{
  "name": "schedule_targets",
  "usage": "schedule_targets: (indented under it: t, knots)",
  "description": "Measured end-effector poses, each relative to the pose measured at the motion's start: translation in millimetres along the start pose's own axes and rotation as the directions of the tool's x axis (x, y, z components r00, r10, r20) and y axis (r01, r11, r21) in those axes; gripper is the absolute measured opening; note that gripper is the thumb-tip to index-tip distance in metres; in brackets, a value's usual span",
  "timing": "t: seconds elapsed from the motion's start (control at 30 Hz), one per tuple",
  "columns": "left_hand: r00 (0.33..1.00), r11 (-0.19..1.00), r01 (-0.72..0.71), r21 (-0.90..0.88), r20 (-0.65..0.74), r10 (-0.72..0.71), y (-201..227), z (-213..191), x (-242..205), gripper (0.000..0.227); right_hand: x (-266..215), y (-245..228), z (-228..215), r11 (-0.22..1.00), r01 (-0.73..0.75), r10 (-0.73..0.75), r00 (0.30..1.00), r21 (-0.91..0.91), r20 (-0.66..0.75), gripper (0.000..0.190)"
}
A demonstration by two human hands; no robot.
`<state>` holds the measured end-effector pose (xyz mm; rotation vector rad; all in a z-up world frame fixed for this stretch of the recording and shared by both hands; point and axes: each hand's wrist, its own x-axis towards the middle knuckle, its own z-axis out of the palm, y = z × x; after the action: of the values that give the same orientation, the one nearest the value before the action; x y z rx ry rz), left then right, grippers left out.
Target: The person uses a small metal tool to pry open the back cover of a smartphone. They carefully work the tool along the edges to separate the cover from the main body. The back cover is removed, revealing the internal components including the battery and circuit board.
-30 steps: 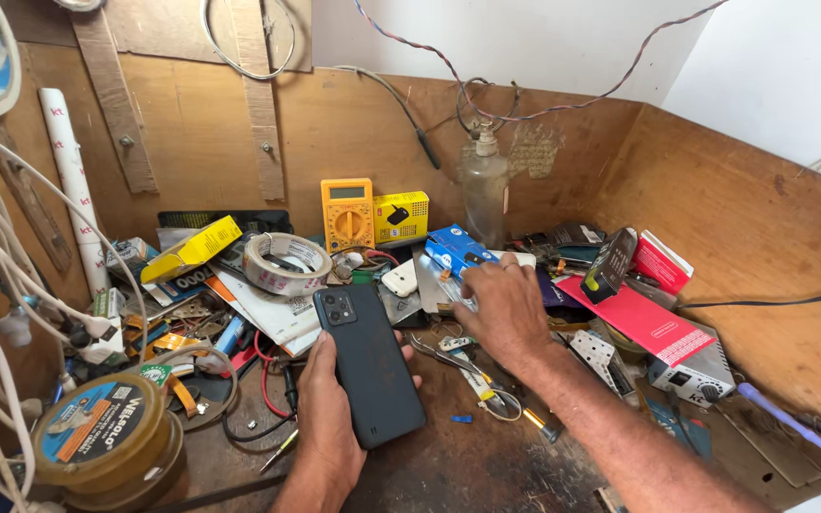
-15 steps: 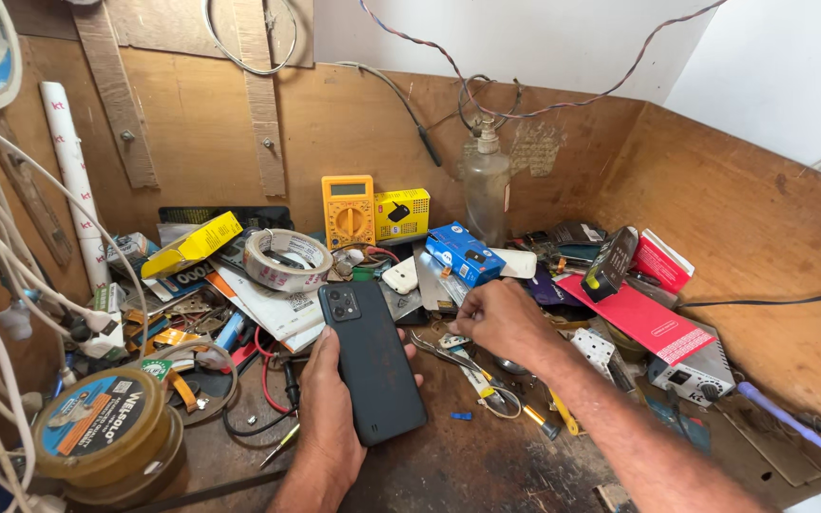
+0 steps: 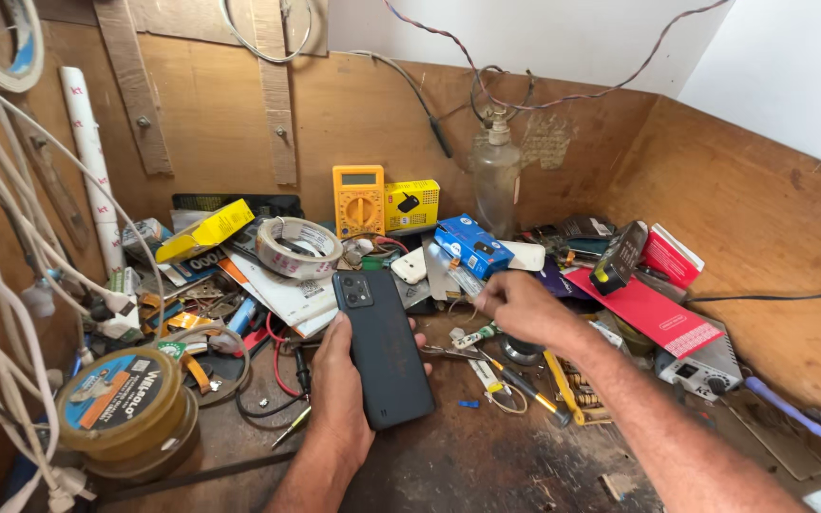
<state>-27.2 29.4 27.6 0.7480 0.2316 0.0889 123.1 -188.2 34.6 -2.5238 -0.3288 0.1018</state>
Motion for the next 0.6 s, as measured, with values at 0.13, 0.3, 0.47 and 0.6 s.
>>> schedule_targets:
  t: [0.13,0.3,0.47,0.6]
  knots:
    - [1.000,1.000,0.014,0.010,0.000,-0.014,2,1,1,0.056,10,9,-14,0.983,0.145,-0.133,0.984,0.110,-0.115,0.014]
    - [1.000,0.999,0.016,0.027,0.014,-0.017,2,0,-2,0.057,8,5,-24,0.959,0.166,-0.148,0.985,0.231,-0.092,0.009]
    - [1.000,0.998,0.016,0.060,0.024,-0.017,2,0,-1,0.058,-13,-13,-39,0.988,0.150,-0.152,0.987,0.040,0.048,0.023]
    - [0.999,0.999,0.041,0.032,0.028,-0.042,0,-2,2,0.060,-32,-32,-52,0.976,0.124,-0.121,0.992,-0.178,0.025,0.030]
